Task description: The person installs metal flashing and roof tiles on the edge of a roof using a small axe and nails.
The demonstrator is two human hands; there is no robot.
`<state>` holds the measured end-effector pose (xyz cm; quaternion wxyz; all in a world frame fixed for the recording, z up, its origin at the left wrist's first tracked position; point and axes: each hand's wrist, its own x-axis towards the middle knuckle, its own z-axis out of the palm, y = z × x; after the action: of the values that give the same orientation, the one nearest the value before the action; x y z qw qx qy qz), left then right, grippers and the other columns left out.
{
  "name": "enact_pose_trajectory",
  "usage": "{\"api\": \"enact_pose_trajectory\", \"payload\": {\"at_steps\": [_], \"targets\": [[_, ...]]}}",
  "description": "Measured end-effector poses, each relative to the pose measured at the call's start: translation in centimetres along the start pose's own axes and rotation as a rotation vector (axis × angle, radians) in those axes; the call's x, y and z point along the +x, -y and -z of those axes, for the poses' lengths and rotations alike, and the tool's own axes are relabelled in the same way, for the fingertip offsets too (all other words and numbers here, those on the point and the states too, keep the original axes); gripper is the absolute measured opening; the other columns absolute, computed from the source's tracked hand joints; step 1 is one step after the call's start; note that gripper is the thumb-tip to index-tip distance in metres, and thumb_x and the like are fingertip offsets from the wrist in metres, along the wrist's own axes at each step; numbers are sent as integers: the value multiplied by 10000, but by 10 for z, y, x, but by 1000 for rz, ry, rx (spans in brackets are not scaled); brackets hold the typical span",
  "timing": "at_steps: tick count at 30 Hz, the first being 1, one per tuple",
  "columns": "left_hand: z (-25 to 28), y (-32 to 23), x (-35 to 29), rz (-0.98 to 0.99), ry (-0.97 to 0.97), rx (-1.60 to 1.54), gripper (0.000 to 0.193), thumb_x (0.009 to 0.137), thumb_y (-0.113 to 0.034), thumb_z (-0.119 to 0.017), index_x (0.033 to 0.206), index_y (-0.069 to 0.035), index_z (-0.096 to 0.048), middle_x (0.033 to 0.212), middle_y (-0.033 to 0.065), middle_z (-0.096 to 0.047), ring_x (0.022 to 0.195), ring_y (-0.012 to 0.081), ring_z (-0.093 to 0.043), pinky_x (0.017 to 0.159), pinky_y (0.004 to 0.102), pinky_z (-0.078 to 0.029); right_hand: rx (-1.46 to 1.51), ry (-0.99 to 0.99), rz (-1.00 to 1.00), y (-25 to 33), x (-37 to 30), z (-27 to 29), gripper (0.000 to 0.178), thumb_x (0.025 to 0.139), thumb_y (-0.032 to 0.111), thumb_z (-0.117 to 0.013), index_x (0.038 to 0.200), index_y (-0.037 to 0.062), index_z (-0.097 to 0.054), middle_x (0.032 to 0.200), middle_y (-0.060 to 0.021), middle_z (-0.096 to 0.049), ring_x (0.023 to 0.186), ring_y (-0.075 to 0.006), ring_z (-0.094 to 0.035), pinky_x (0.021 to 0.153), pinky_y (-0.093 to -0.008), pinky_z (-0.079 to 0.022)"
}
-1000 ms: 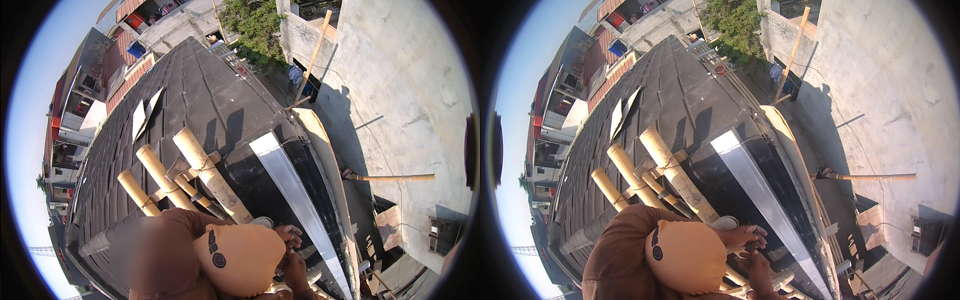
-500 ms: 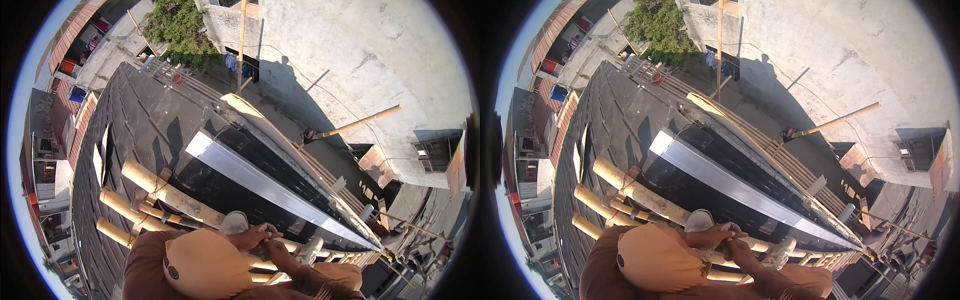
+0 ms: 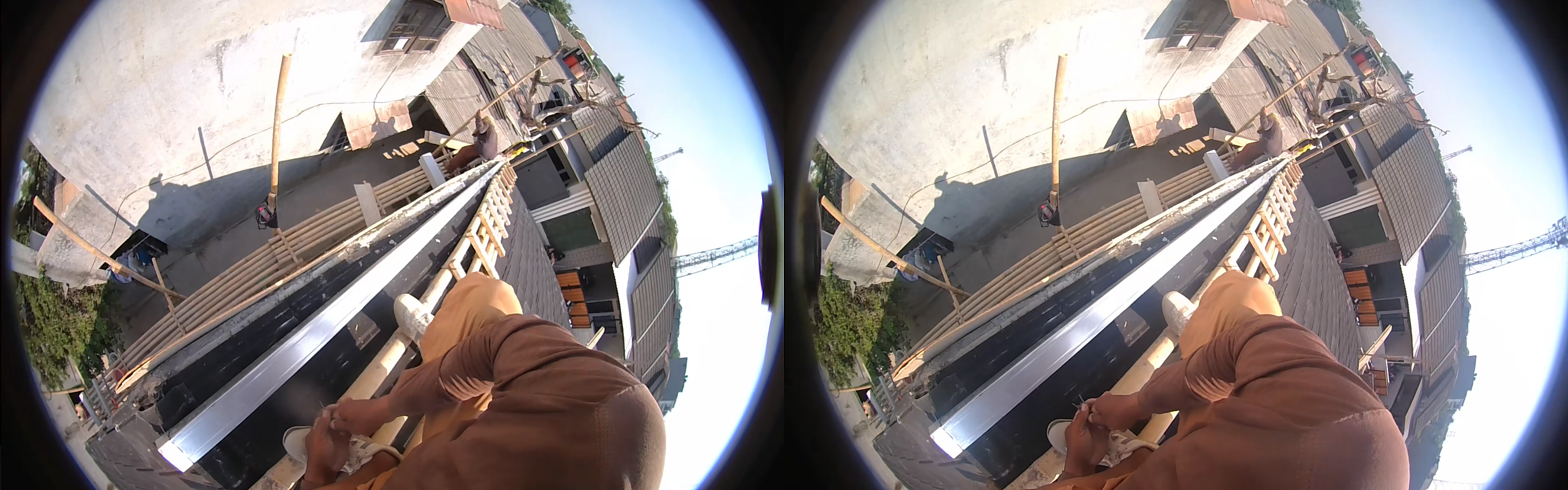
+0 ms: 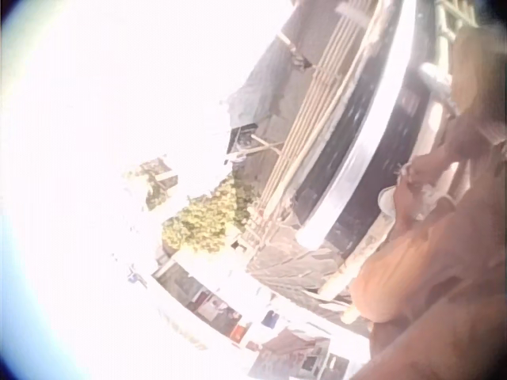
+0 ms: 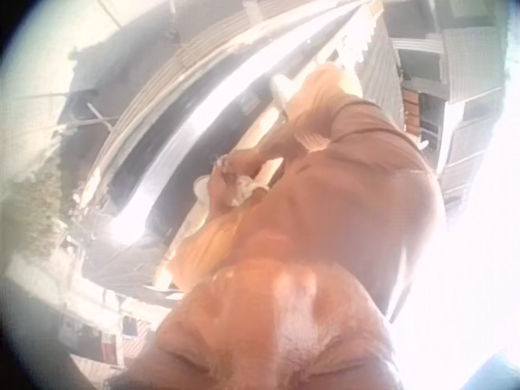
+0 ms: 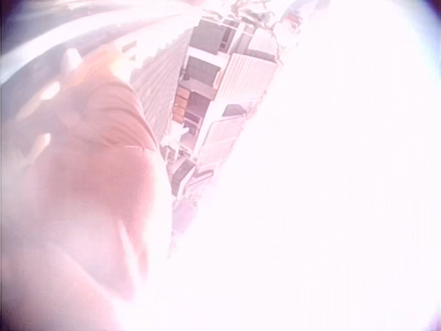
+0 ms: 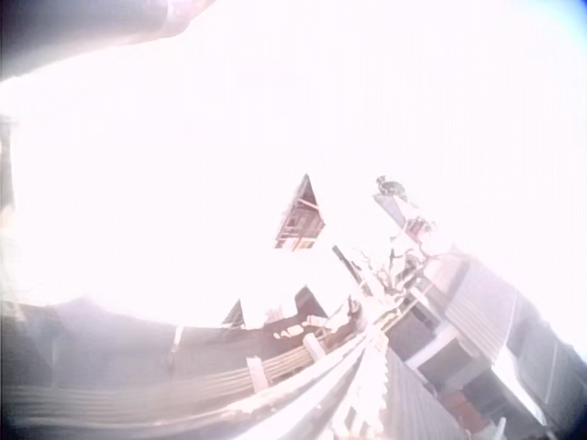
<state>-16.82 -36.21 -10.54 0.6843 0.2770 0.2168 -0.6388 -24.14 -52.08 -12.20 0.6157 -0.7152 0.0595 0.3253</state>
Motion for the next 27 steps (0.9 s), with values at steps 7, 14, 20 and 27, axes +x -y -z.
{"api": "enact_pose_trajectory", "payload": {"at_steps": [7,14,20,27], "targets": [[-2,-6,-4,-247,-218,83,274,1104,-292,-442,1164,-57,-569,1246,156,-661,1136,262,-630,988,432,-498,-30,229,-210,34,9,27,404,990,268,-559,1232,-51,-618,1031,-214,-724,960,-372,-709,829,-477,-559],[38,-36,-11,-180,-140,351,252,1083,-312,-512,1117,-69,-575,880,54,-644,887,213,-663,893,385,-545,-229,-255,-73,74,8,71,331,960,273,-595,1147,17,-688,1078,-201,-724,1008,-395,-698,871,-479,-544],[6,-41,-19,-85,-305,1306,348,1065,-348,-524,1064,-29,-665,884,132,-706,767,356,-654,680,466,-497,-179,-129,95,61,11,61,248,927,224,-588,1040,58,-735,1018,-138,-750,957,-365,-710,849,-461,-543],[-2,-50,-26,5,-290,1174,369,1074,-379,-478,1062,-49,-642,804,156,-628,716,345,-616,662,454,-478,-218,-146,136,66,11,61,209,862,190,-604,923,52,-747,886,-134,-750,893,-352,-718,786,-451,-554]]}}
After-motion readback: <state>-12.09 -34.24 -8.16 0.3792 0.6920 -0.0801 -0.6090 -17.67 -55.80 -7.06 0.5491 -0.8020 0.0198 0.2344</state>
